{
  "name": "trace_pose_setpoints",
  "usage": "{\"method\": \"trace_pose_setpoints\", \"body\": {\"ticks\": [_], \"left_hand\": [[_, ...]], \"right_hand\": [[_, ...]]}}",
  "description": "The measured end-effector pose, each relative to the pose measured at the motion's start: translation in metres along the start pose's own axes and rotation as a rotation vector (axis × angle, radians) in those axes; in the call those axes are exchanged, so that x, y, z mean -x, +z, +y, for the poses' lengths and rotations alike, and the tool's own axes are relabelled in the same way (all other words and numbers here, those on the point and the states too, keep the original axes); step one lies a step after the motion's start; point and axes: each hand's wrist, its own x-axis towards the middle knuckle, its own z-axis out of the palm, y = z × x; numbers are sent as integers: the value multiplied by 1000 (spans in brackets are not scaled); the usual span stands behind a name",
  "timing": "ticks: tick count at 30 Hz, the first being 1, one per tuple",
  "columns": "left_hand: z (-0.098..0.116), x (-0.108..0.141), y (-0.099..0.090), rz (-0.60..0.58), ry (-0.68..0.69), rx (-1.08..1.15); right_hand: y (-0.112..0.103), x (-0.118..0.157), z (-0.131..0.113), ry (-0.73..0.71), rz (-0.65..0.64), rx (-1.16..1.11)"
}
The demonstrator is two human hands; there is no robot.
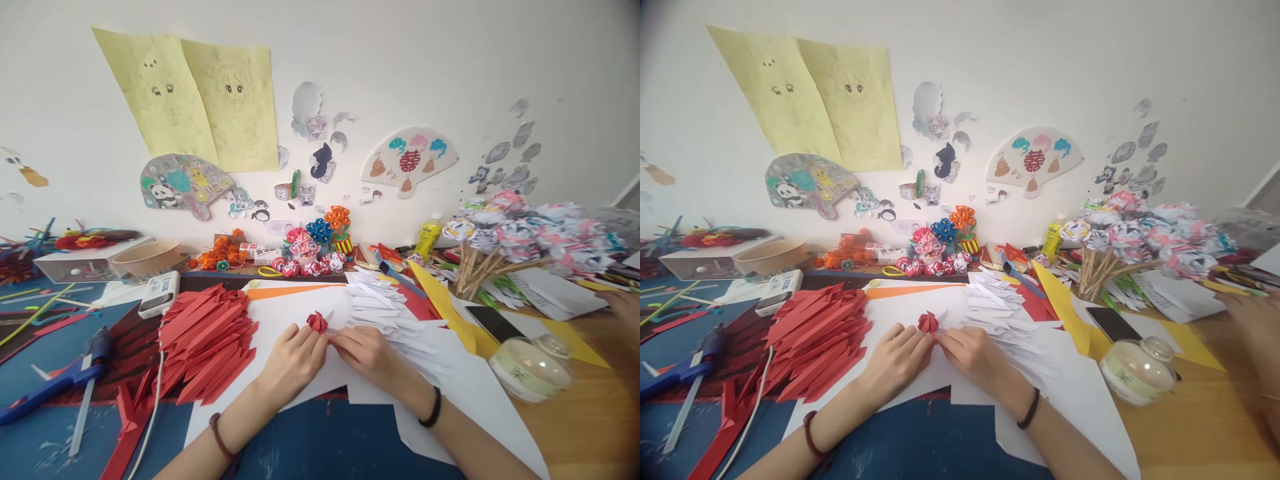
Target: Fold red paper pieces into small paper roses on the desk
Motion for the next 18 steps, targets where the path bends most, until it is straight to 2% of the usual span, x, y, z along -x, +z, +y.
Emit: {"method": "trace_pose_setpoints", "body": {"ticks": [13, 18], "left_hand": [[2, 2, 7, -95, 125, 10], [0, 2, 7, -89, 149, 26]], "right_hand": [[2, 5, 5, -79, -161, 58], [-1, 2, 1, -108, -161, 88]]}}
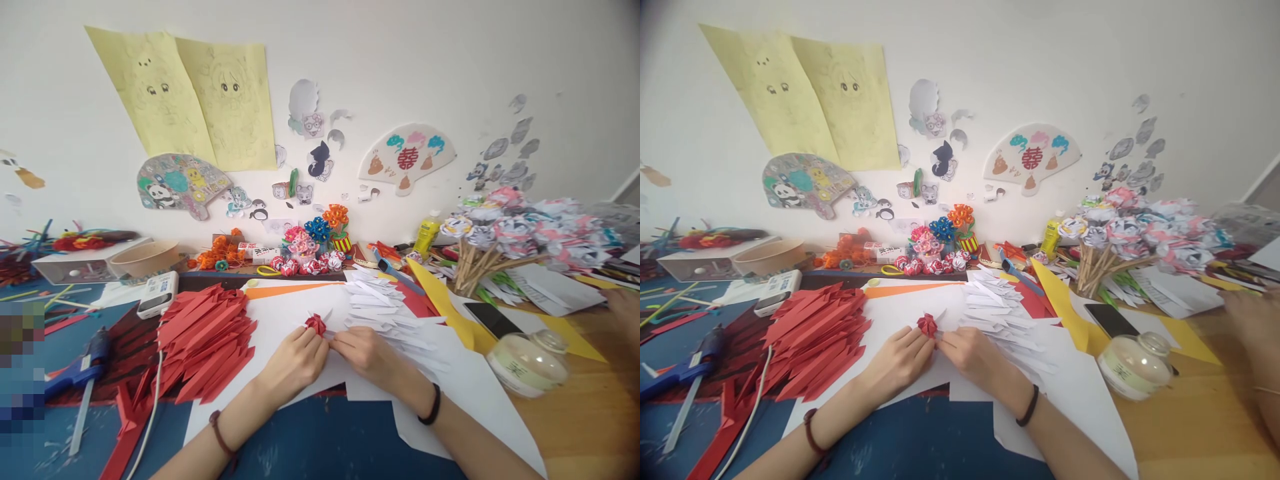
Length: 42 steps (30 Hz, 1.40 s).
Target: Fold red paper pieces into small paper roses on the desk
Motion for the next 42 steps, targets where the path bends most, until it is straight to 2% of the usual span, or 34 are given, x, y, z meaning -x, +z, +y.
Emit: {"method": "trace_pose_setpoints", "body": {"ticks": [6, 13, 22, 31, 37, 42], "left_hand": [[-2, -2, -2, 42, -19, 37], [-4, -3, -7, 83, -154, 111], [-4, -2, -7, 70, -131, 162], [-3, -2, -5, 48, -83, 95], [-1, -2, -5, 64, -92, 24], [1, 1, -1, 41, -63, 17]], "right_hand": [[1, 0, 1, 11, 36, -9], [-2, -2, 0, 18, 113, 9], [1, 1, 4, -36, 66, 35], [-2, -1, 3, -180, 33, 235], [-2, -1, 3, -178, 28, 226], [1, 2, 3, -196, -26, 227]]}}
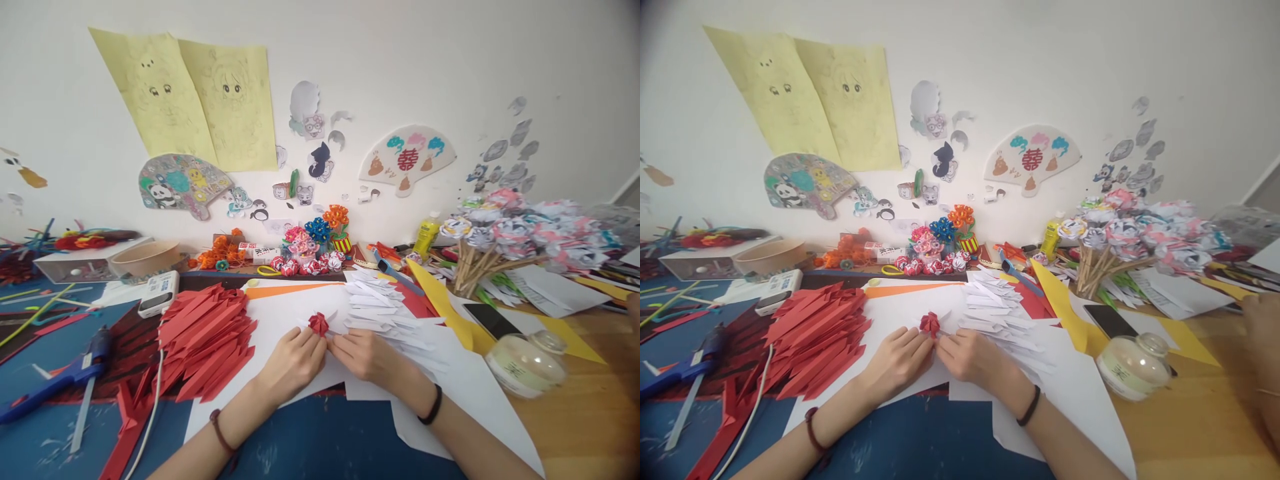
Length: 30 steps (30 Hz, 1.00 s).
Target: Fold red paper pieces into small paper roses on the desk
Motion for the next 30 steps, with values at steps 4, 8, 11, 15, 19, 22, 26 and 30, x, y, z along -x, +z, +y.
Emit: {"method": "trace_pose_setpoints", "body": {"ticks": [4, 8, 11, 15, 19, 22, 26, 30], "left_hand": [[1, 2, 3, -34, 55, 22], [0, 2, 3, -40, 84, 58], [-1, 1, 4, -45, 87, 76], [-2, 2, 5, -59, 76, 99], [-2, 2, 5, -79, 26, 145], [-2, 0, 4, -95, -22, 185], [-4, -2, 3, -109, -80, 238], [-4, -3, 0, -119, -124, 248]], "right_hand": [[0, 1, -1, -17, -41, 4], [-3, 1, -1, -22, -72, -19], [-5, 0, -1, 9, -82, -49], [-8, -2, -1, 61, -100, -111], [-11, -4, -1, 135, -107, -185], [-9, -4, -1, 190, -107, -245], [-2, 1, -1, 286, -86, -376], [3, 5, 1, 364, -51, -461]]}}
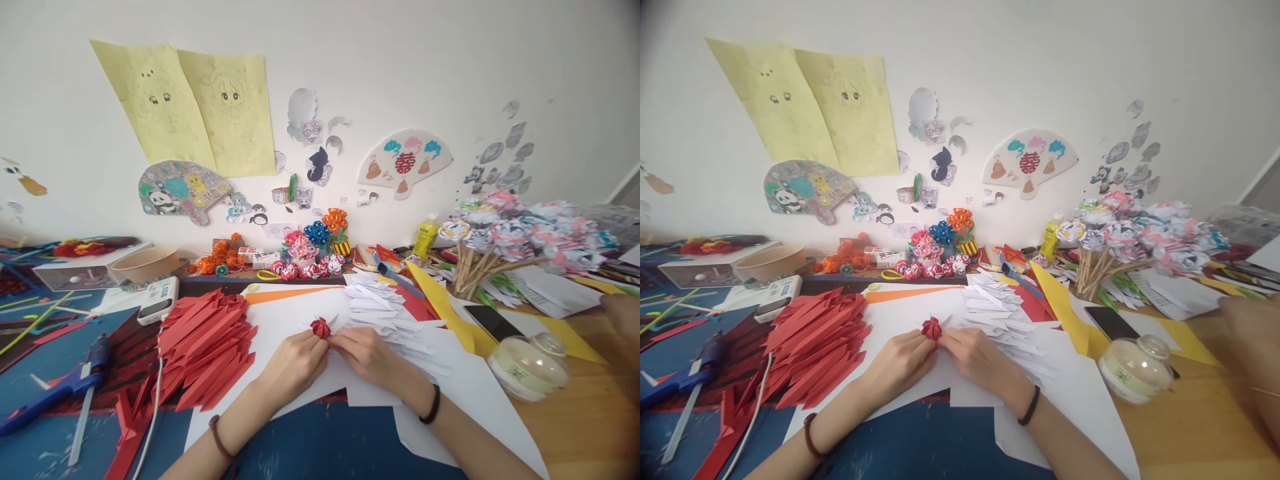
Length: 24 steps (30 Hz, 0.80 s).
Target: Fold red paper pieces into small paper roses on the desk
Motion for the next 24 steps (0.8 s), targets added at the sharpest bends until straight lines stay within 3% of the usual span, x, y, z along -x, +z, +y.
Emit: {"method": "trace_pose_setpoints", "body": {"ticks": [6, 14, 20, 24], "left_hand": [[2, -2, -3, 25, 15, -21], [1, -2, -2, 32, 76, 3], [2, -5, -8, -57, 2, 138], [4, -4, -9, -53, -94, 198]], "right_hand": [[2, 0, 2, -10, 79, 11], [0, 1, 1, -32, 8, 5], [0, 2, 3, 16, 29, -34], [0, 0, 4, 58, 83, -44]]}}
